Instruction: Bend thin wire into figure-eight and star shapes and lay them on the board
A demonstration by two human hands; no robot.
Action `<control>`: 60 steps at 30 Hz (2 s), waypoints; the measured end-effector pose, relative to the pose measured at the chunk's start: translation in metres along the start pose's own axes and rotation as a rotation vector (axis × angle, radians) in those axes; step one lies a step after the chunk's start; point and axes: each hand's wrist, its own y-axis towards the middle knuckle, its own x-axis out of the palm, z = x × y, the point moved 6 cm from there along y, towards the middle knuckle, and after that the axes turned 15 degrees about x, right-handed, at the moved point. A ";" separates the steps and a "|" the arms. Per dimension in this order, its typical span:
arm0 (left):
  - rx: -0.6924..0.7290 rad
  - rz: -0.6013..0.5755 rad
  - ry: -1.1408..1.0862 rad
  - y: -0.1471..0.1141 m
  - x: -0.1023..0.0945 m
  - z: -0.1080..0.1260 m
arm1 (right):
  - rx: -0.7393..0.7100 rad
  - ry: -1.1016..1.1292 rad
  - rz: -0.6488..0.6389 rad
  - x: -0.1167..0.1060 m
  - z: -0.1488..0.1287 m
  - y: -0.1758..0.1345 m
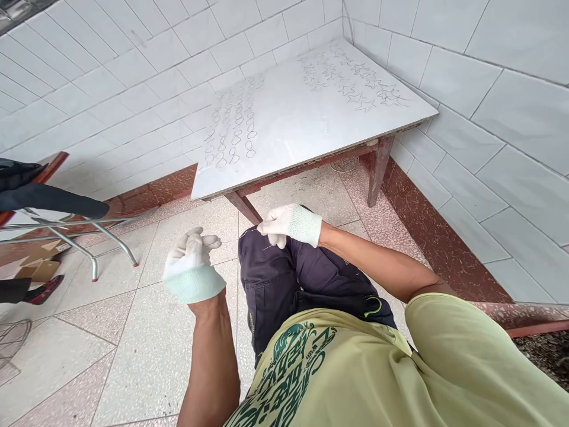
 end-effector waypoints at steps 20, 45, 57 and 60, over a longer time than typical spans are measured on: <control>0.106 0.157 -0.348 0.003 -0.046 -0.004 | 0.007 0.148 -0.330 0.034 0.017 -0.024; -0.233 -0.698 -0.461 -0.086 0.000 -0.079 | 0.008 0.444 -0.063 0.030 0.034 0.014; 0.227 -0.413 0.082 -0.055 0.015 -0.028 | 0.135 0.397 -0.318 0.061 0.050 0.008; 0.220 -0.428 0.208 -0.056 0.014 -0.024 | 0.222 0.359 -0.395 0.064 0.060 0.013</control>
